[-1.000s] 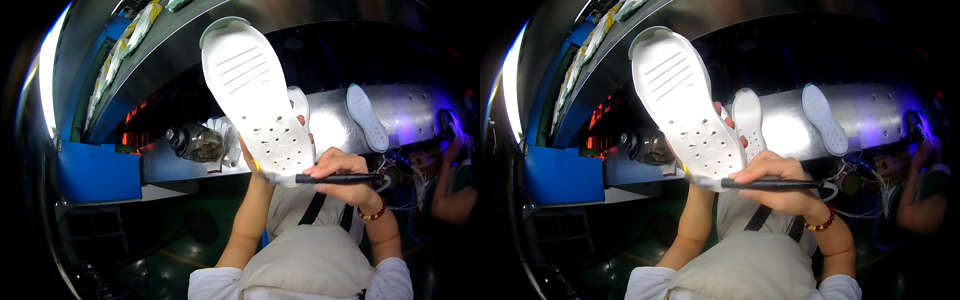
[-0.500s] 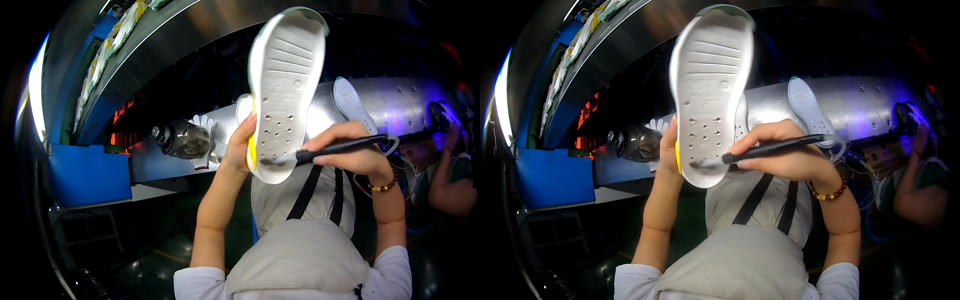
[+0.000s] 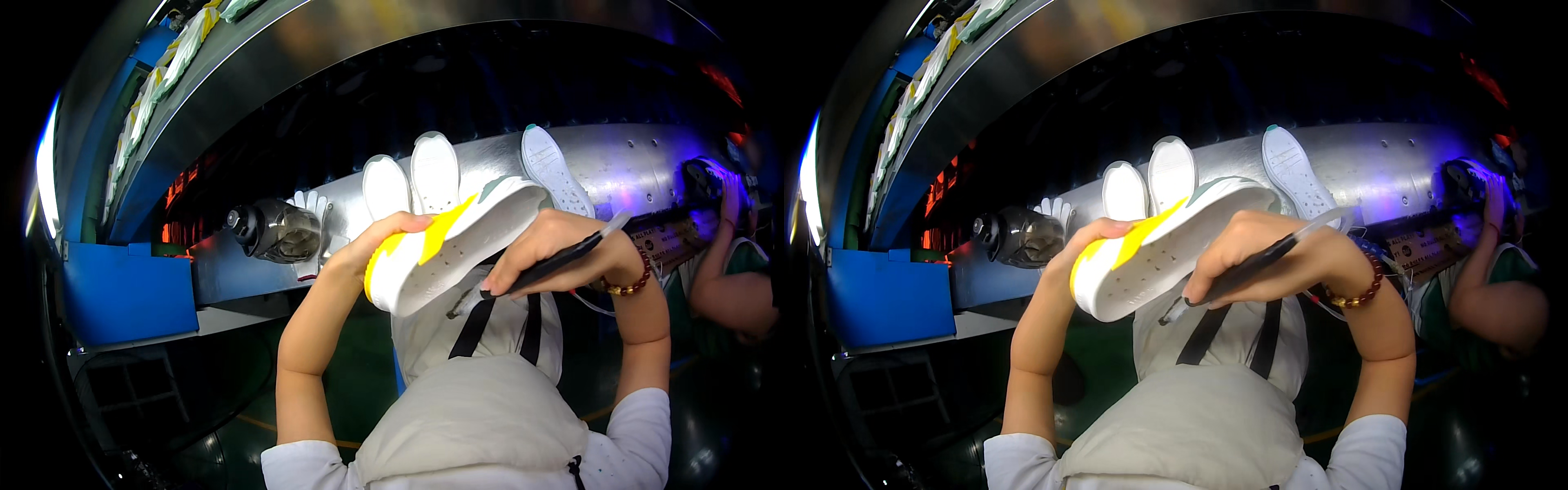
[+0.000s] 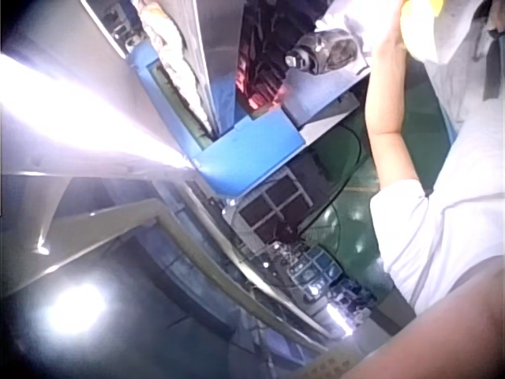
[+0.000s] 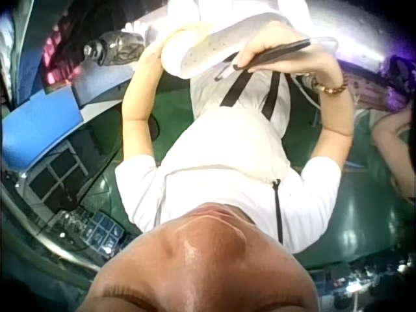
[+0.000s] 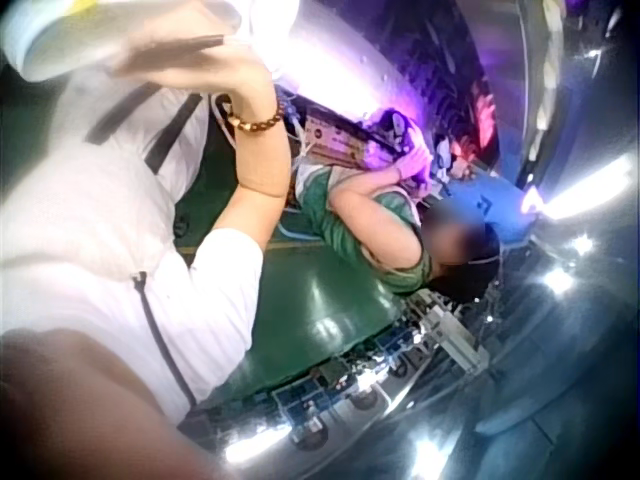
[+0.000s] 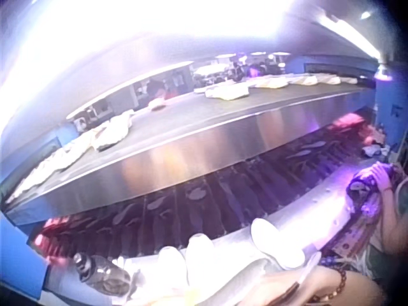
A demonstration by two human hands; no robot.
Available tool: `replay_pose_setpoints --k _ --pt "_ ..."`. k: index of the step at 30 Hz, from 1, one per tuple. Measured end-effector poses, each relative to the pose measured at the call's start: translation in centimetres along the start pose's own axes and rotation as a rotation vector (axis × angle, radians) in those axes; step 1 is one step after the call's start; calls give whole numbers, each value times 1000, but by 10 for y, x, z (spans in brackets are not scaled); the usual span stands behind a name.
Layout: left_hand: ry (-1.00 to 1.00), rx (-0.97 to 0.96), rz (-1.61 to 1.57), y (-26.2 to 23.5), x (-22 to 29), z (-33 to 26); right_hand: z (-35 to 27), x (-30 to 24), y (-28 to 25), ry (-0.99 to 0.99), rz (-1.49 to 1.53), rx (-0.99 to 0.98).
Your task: The person repeatedly picks up white slippers from a conveyor belt, uses a brush to scrub the soles and tops, and places them back on the belt. The process is repeated for multiple slippers in a factory setting.
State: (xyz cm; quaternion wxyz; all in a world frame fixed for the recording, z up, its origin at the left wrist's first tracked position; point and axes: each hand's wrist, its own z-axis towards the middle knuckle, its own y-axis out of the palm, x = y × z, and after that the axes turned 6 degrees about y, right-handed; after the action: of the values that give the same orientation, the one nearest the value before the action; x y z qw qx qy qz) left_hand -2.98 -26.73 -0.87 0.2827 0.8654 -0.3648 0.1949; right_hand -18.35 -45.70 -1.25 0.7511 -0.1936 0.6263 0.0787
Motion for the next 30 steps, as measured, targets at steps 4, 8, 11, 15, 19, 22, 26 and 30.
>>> replay_pose_setpoints --k 4,8,11,15,19,22,26,30 --pt "41 67 -73 -3 0 -5 -3 2 -2 -1 -42 250" --pt "68 13 -126 -17 -4 -8 -17 1 7 72 -92 89" --pt "73 -236 -459 -43 -12 -1 -22 5 6 12 30 279" --pt "237 -443 -540 -53 -14 -11 -25 11 12 80 23 409" --pt "482 -863 -648 -40 -8 -14 -32 -9 17 15 10 321" --pt "753 -213 -588 -38 -42 33 -28 -19 20 26 92 480" --pt "746 -312 -570 15 -41 52 -2 11 24 312 184 658" --pt "782 -211 -619 20 -46 62 6 16 37 345 210 743"
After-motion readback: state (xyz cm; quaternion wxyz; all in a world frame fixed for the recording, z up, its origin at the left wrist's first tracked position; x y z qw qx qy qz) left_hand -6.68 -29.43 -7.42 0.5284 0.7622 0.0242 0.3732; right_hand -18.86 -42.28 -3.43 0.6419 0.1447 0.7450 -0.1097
